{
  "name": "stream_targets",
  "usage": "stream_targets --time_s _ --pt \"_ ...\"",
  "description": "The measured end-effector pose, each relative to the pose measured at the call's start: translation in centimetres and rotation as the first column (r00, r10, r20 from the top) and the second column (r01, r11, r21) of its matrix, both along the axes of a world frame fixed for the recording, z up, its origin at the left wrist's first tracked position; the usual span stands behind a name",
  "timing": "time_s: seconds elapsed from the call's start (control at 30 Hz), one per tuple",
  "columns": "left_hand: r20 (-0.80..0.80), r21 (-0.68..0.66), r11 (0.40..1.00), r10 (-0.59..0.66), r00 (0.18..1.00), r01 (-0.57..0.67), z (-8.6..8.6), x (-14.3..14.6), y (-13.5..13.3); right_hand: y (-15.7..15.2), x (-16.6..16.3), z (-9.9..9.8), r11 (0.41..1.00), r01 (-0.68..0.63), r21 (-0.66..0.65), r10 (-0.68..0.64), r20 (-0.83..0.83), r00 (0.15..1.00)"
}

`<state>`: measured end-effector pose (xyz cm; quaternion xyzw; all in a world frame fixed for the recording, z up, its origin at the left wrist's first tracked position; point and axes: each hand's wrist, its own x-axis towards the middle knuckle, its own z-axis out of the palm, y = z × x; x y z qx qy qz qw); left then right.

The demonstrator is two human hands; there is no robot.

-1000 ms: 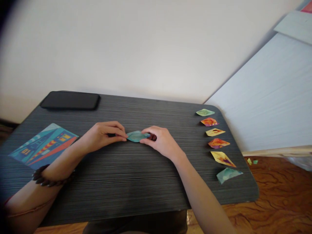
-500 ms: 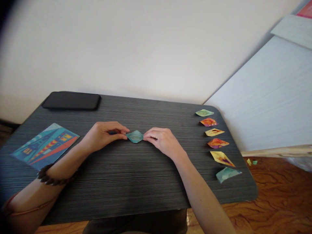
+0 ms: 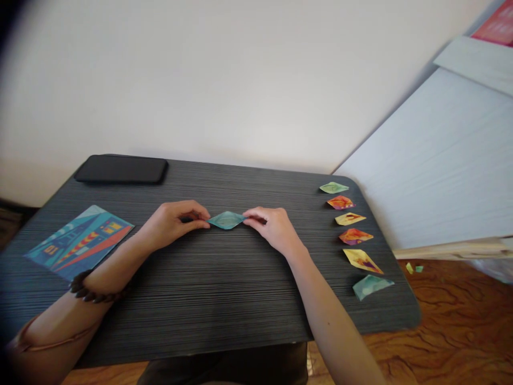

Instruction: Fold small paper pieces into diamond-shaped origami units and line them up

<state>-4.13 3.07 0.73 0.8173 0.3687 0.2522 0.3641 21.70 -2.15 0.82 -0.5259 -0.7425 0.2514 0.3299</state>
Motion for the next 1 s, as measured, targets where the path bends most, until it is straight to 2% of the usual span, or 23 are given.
stream_targets --time_s 0.13,0.27,0.43,0.53,0.67,0.87,1.0 --pt "-0.005 0.003 1.000 0.028 1.000 -0.028 0.0 0.2 -0.1 -0.1 0.2 0.2 0.999 0.039 0.012 -0.039 0.015 0.999" --pt "0.043 -0.052 0.996 0.075 0.996 -0.073 -0.5 0.6 -0.2 -0.4 1.8 1.6 0.992 0.122 0.012 -0.122 0.013 0.992" --pt "-0.040 0.070 0.997 0.034 0.999 -0.031 -0.3 2.0 -0.6 0.4 5.3 4.6 0.986 0.159 0.038 -0.163 0.127 0.978" --pt "-0.076 0.095 0.995 -0.009 0.997 0.016 0.0 3.2 -0.8 1.5 7.1 5.5 0.991 0.128 0.045 -0.134 0.198 0.971" --pt "-0.176 0.125 0.990 -0.040 0.984 0.062 0.0 4.6 -1.0 2.8 10.5 5.4 0.993 0.106 0.058 -0.120 0.376 0.919" --pt "-0.231 0.231 0.972 0.008 0.973 0.046 -0.1 6.2 -2.1 2.9 17.9 4.8 0.957 0.207 0.205 -0.284 0.499 0.818" --pt "-0.228 0.270 0.962 0.033 0.973 0.030 -0.4 6.4 -2.5 3.2 19.6 3.7 0.950 0.227 0.213 -0.308 0.524 0.794"
